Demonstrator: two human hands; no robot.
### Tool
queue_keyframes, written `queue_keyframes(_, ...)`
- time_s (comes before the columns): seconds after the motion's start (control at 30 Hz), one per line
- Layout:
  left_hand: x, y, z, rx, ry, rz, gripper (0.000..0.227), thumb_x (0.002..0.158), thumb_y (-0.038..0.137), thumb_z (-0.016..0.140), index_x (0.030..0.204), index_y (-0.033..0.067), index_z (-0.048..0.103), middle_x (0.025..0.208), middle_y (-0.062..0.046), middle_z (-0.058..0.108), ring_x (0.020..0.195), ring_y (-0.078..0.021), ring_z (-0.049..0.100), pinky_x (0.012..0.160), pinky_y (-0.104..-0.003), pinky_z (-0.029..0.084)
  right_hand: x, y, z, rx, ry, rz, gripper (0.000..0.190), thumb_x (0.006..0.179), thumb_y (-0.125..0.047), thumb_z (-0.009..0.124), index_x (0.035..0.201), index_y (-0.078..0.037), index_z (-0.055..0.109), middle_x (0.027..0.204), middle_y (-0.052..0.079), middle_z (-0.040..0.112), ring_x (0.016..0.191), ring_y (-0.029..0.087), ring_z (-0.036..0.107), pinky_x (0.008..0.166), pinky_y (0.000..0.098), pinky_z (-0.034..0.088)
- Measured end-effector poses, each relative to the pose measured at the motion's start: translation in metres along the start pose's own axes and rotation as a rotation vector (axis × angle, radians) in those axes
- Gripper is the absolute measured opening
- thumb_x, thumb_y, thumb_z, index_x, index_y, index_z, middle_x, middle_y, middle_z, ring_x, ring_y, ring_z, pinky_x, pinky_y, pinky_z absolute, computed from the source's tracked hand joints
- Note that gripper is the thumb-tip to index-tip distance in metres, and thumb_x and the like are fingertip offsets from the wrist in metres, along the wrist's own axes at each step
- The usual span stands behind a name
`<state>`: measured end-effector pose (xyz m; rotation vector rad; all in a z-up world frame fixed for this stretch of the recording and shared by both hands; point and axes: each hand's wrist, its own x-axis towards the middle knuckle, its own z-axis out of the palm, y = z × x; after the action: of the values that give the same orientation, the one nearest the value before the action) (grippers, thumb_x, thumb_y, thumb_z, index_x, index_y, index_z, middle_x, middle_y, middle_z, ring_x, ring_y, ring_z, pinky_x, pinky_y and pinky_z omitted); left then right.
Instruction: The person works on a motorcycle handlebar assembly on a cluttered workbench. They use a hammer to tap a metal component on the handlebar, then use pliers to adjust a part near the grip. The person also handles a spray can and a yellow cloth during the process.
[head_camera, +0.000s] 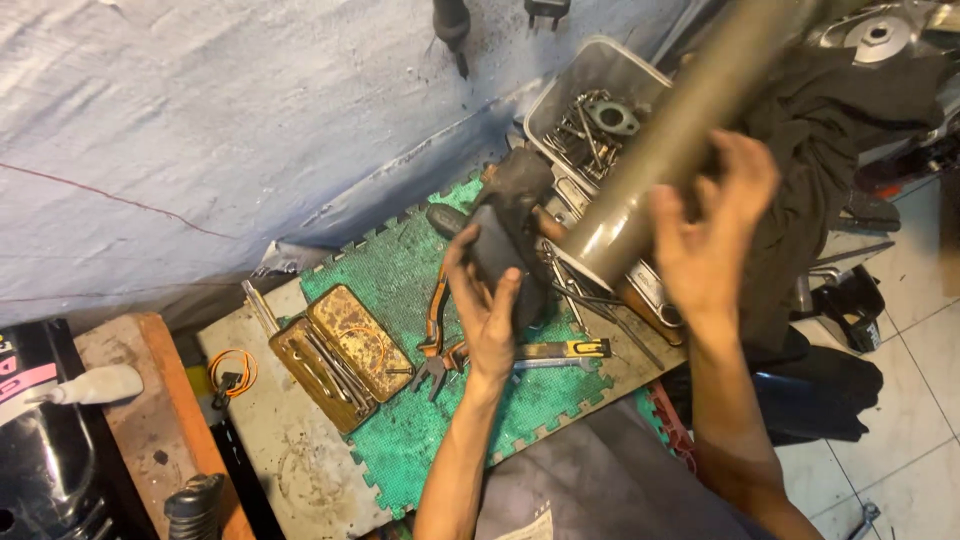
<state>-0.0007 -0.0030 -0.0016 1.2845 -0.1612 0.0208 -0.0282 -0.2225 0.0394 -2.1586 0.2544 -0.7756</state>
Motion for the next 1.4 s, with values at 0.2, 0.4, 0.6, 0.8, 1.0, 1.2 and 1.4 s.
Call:
queue_keyframes(0.2,0.002,0.003,-0.020,0.081,0.092,0.076,0.069,0.099,0.024,0.068,0.157,0.0134,0.032,0.157,-0.022,0.040,0.142,-0.0356,0.048,0.120,-0.049,0.041,0.032,-0.015,0.029,-0.124,-0.271,-0.101,0.061,0.103,-0.021,0.074,0.157,-0.011,0.047,0.170,0.019,0.030,0.155,0.042,0.043,0.125,0.0521,0.046)
queue_keyframes(0.4,-0.009,-0.001,-0.009,0.002,0.030,-0.146,0.069,0.093,0.030,0.067,0.151,0.0159,0.034,0.143,-0.024,0.054,0.116,-0.0350,0.066,0.086,-0.045,0.062,0.043,-0.027,0.031,0.005,-0.305,-0.076,0.076,0.101,-0.024,0.072,0.164,-0.007,0.033,0.174,0.021,0.017,0.159,0.043,0.031,0.122,0.0526,0.045)
queue_keyframes(0.6,-0.007,0.002,0.002,-0.065,-0.087,-0.214,0.072,0.100,0.031,0.068,0.157,0.0157,0.026,0.154,-0.026,0.047,0.139,-0.0362,0.053,0.115,-0.052,0.048,0.048,-0.029,0.029,0.051,-0.259,-0.029,0.063,0.103,-0.019,0.070,0.159,-0.007,0.042,0.172,0.022,0.023,0.155,0.037,0.042,0.107,0.0464,0.053)
queue_keyframes(0.8,0.013,-0.006,0.023,-0.293,-0.106,-0.242,0.088,0.096,0.031,0.066,0.159,0.0189,0.006,0.158,-0.028,0.040,0.140,-0.0388,0.047,0.116,-0.056,0.042,-0.017,-0.037,0.022,0.407,-0.474,0.069,0.058,0.092,-0.005,0.072,0.145,0.001,0.050,0.152,0.021,0.046,0.137,0.036,0.054,0.102,0.0399,0.060)
queue_keyframes(1.0,0.012,-0.021,0.037,-0.298,-0.277,-0.244,0.083,0.106,0.025,0.061,0.165,0.0198,0.003,0.171,-0.021,0.026,0.153,-0.0338,0.040,0.128,-0.047,0.034,-0.011,-0.039,0.019,0.431,-0.396,0.210,0.058,0.092,-0.001,0.071,0.144,0.006,0.047,0.139,0.023,0.059,0.123,0.028,0.065,0.095,0.0310,0.060)
queue_keyframes(1.2,0.008,-0.012,0.004,0.113,-0.182,-0.289,0.029,0.103,0.013,0.067,0.128,-0.0011,0.063,0.121,-0.016,0.072,0.103,-0.0204,0.073,0.090,-0.031,0.061,0.011,-0.009,-0.005,0.243,-0.414,0.220,0.049,0.097,-0.011,0.064,0.142,0.006,0.058,0.134,0.019,0.067,0.102,0.025,0.072,0.083,0.0322,0.061)
queue_keyframes(1.4,-0.009,0.013,-0.053,0.059,0.098,-0.410,0.017,0.096,0.011,0.072,0.109,-0.0008,0.072,0.086,-0.007,0.071,0.073,-0.0078,0.064,0.060,-0.023,0.053,0.051,-0.046,-0.016,-0.239,-0.289,0.321,0.042,0.102,-0.014,0.065,0.143,-0.006,0.066,0.093,0.027,0.072,0.081,0.034,0.065,0.070,0.0393,0.047)
